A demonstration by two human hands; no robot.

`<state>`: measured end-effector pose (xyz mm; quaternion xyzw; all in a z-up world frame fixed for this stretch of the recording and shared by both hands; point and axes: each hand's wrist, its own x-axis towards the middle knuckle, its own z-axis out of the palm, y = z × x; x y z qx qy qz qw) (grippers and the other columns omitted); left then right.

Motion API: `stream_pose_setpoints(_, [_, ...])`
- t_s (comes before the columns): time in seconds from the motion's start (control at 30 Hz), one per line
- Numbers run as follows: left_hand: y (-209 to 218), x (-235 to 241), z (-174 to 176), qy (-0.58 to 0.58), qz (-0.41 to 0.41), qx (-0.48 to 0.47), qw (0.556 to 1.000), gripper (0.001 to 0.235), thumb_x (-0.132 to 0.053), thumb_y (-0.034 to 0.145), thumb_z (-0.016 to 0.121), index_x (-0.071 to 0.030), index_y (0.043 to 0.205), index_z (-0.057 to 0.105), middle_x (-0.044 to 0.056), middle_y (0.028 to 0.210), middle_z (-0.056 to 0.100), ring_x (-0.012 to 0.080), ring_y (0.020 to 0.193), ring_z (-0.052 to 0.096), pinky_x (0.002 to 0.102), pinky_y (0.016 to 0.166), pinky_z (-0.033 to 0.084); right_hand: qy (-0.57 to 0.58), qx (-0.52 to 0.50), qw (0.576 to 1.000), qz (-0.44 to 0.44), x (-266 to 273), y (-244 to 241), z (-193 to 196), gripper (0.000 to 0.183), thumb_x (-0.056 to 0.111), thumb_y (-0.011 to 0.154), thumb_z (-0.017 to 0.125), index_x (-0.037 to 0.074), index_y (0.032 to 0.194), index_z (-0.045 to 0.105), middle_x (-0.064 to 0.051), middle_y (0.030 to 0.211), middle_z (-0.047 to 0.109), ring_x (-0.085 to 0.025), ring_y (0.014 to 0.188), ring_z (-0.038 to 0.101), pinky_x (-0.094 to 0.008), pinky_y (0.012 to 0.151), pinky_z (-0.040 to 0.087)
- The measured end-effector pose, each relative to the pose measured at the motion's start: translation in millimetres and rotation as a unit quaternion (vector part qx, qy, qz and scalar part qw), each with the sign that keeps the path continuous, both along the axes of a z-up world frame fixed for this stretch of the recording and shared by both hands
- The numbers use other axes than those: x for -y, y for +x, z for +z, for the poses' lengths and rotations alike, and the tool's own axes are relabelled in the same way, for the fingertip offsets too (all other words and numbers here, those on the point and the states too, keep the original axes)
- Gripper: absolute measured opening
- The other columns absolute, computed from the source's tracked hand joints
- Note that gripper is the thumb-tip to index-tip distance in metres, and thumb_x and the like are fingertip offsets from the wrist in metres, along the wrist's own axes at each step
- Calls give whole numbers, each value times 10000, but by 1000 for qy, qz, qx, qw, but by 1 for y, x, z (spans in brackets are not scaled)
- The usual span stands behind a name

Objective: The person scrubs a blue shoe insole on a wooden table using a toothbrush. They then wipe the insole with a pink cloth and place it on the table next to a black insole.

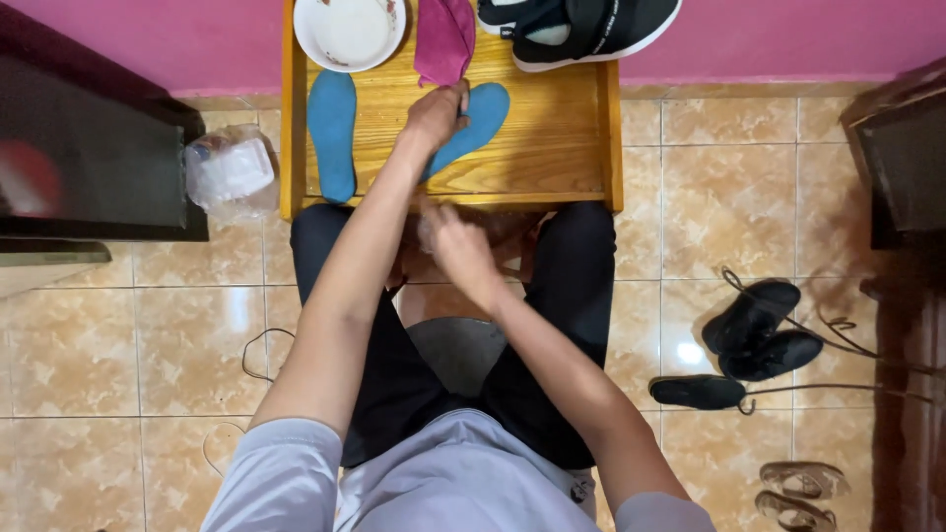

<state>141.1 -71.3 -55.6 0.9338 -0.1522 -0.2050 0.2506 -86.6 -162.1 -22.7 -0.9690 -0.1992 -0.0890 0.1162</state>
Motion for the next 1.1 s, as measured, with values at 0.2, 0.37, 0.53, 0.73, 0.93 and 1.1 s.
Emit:
stream_pose_setpoints(0.2, [-1, 2, 4, -3, 15, -13, 1000, 231, -131, 916, 705, -200, 1008, 504, 64, 957, 668, 267, 845, 648, 461, 698, 464, 257, -81, 960, -79, 55, 43, -10, 504, 53, 995, 446, 138, 1483, 537, -157, 1128, 700, -353, 951, 663, -470, 789, 529])
stream_pose_setpoints(0.37, [2, 11, 14, 28, 13, -48, 998, 233, -178, 946, 752, -183, 991, 523, 38, 930, 671, 221, 841, 639, 426, 698, 478, 176, -31, 983, -27, 9, 22, -27, 519, 54, 964, 501, 68, 1483, 510, -145, 1229, 611, -330, 922, 618, -433, 761, 485])
stream_pose_setpoints(0.53, [5, 6, 1, 42, 5, -38, 998, 228, -165, 920, 736, -190, 996, 522, 52, 960, 688, 258, 912, 648, 469, 726, 480, 271, -95, 956, -64, 22, 44, -31, 409, 66, 1059, 399, 82, 1442, 543, -163, 1347, 634, -292, 1196, 629, -418, 1033, 485])
stream_pose_setpoints(0.73, [10, 9, 1, 58, 7, -37, 998, 232, -167, 922, 754, -174, 1008, 538, 69, 977, 679, 267, 899, 652, 467, 724, 497, 80, -64, 995, -19, -2, 36, -38, 598, 162, 862, 651, 91, 1439, 510, -123, 1098, 673, -274, 612, 689, -421, 409, 518])
stream_pose_setpoints(0.93, [8, 18, 21, 73, -20, -43, 996, 171, -106, 959, 686, -151, 1044, 544, 70, 919, 682, 258, 856, 642, 454, 670, 484, 198, -74, 960, -185, 54, 55, -46, 400, 245, 1048, 462, 280, 1420, 605, -87, 1040, 672, -338, 804, 676, -533, 638, 514])
stream_pose_setpoints(1.1, [-8, 30, 85, 160, -42, -125, 978, 364, -10, 1030, 338, 13, 1358, 496, 243, 1173, 665, 360, 989, 667, 475, 763, 527, 200, -102, 974, 9, 25, 15, 10, 660, -149, 894, 504, 52, 1521, 449, -259, 1106, 683, -318, 487, 653, -432, 418, 557])
